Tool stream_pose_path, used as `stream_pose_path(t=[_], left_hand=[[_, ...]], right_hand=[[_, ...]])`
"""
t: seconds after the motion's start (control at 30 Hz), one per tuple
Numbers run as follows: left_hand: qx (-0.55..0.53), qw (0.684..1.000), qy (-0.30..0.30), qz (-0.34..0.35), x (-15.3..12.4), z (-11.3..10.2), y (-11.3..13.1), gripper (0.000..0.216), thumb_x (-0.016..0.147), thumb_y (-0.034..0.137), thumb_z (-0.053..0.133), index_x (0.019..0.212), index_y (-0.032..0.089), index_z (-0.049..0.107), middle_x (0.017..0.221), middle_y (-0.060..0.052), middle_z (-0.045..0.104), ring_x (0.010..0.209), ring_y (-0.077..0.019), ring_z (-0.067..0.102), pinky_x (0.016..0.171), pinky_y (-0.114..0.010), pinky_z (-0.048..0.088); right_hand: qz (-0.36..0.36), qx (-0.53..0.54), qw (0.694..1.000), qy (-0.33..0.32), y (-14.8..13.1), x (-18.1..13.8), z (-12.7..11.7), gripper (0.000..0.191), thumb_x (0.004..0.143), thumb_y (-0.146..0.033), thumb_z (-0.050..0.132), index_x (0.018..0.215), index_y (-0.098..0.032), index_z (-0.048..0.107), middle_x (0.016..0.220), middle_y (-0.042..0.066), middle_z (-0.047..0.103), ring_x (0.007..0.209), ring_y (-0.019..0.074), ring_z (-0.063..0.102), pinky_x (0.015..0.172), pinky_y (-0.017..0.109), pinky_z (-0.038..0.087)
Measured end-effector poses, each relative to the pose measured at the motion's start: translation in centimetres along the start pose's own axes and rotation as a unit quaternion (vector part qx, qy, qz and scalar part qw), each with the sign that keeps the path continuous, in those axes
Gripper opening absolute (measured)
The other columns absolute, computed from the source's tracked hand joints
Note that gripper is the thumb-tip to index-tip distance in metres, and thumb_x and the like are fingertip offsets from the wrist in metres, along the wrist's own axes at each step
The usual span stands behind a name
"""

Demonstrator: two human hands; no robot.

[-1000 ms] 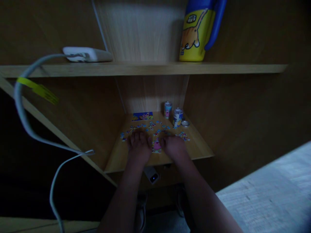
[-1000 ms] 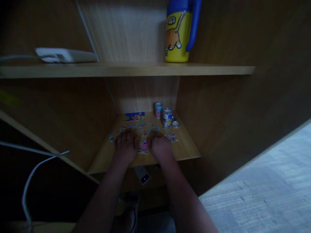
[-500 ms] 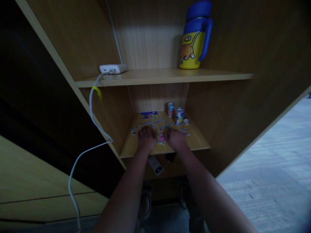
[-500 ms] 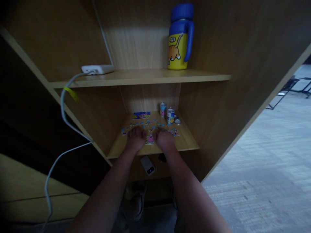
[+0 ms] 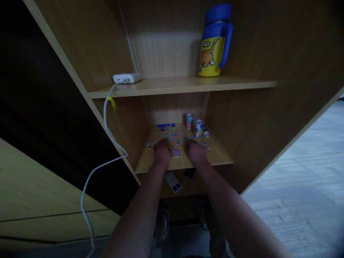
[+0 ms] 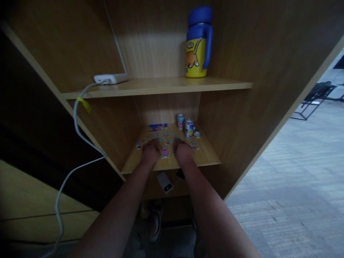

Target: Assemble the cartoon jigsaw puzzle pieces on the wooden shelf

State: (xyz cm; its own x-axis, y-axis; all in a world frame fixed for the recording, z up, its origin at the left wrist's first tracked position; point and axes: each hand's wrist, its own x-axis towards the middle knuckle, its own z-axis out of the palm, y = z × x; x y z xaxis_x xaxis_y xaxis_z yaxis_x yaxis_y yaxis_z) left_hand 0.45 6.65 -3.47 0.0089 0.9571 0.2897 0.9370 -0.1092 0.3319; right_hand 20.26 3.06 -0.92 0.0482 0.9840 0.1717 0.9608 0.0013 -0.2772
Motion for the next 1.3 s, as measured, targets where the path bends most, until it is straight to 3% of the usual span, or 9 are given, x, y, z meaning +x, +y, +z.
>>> stream_pose_path(t=[0.13, 0.33, 0.6, 0.83, 1.03, 1.3], left_hand=[[-0.022, 0.999, 0.014, 0.031, 0.4, -0.1, -0.8, 0.045, 0.111, 0.037, 0.074, 0.152, 0.018, 0.070, 0.157, -0.016, 0.070, 0.147, -0.0338, 0.067, 0.129, -0.062, 0.050], [-0.025, 0.999, 0.021, 0.034, 0.5, -0.1, -0.8, 0.037, 0.111, 0.040, 0.075, 0.140, 0.017, 0.074, 0.148, -0.014, 0.073, 0.136, -0.0319, 0.072, 0.119, -0.059, 0.059], [-0.011, 1.000, 0.006, 0.012, 0.1, -0.5, -0.4, 0.035, 0.111, 0.040, 0.076, 0.138, 0.017, 0.074, 0.145, -0.014, 0.074, 0.133, -0.0312, 0.072, 0.116, -0.057, 0.061], [-0.024, 1.000, -0.001, 0.008, 0.0, -0.9, -0.1, 0.034, 0.111, 0.041, 0.076, 0.135, 0.017, 0.075, 0.144, -0.013, 0.075, 0.134, -0.0310, 0.072, 0.118, -0.058, 0.060], [-0.049, 0.999, 0.013, 0.008, -0.6, -1.4, 0.1, 0.030, 0.112, 0.040, 0.075, 0.130, 0.017, 0.077, 0.141, -0.012, 0.077, 0.134, -0.0300, 0.072, 0.120, -0.057, 0.058], [-0.057, 0.998, 0.036, 0.009, -1.4, -2.4, 0.2, 0.024, 0.112, 0.037, 0.075, 0.123, 0.017, 0.077, 0.132, -0.010, 0.078, 0.127, -0.0277, 0.075, 0.114, -0.053, 0.061]], right_hand=[[0.001, 0.005, 1.000, -0.010, 0.0, 0.0, -0.2, 0.045, 0.120, -0.048, 0.048, 0.137, -0.016, 0.074, 0.129, 0.021, 0.083, 0.116, 0.0276, 0.083, 0.097, 0.033, 0.059], [-0.014, 0.013, 1.000, -0.024, 0.0, -0.1, -0.4, 0.052, 0.119, -0.056, 0.050, 0.145, -0.016, 0.072, 0.132, 0.021, 0.083, 0.122, 0.0268, 0.081, 0.101, 0.032, 0.057], [-0.038, 0.057, 0.998, -0.012, 0.5, 0.2, 0.1, 0.034, 0.118, -0.044, 0.053, 0.124, -0.020, 0.076, 0.121, 0.016, 0.085, 0.113, 0.0254, 0.081, 0.094, 0.029, 0.054], [-0.086, 0.158, 0.983, 0.024, 1.5, 0.3, 0.5, 0.032, 0.116, -0.033, 0.055, 0.144, -0.022, 0.066, 0.120, 0.007, 0.085, 0.104, 0.0200, 0.079, 0.089, 0.026, 0.053], [-0.125, 0.243, 0.961, 0.031, 2.3, 0.9, 1.2, 0.026, 0.115, -0.032, 0.053, 0.126, -0.024, 0.075, 0.123, 0.006, 0.085, 0.109, 0.0198, 0.079, 0.097, 0.029, 0.057], [-0.116, 0.300, 0.946, 0.030, 3.0, 1.7, 2.7, 0.019, 0.115, -0.025, 0.057, 0.130, -0.021, 0.069, 0.119, 0.005, 0.085, 0.107, 0.0187, 0.080, 0.098, 0.034, 0.062]])
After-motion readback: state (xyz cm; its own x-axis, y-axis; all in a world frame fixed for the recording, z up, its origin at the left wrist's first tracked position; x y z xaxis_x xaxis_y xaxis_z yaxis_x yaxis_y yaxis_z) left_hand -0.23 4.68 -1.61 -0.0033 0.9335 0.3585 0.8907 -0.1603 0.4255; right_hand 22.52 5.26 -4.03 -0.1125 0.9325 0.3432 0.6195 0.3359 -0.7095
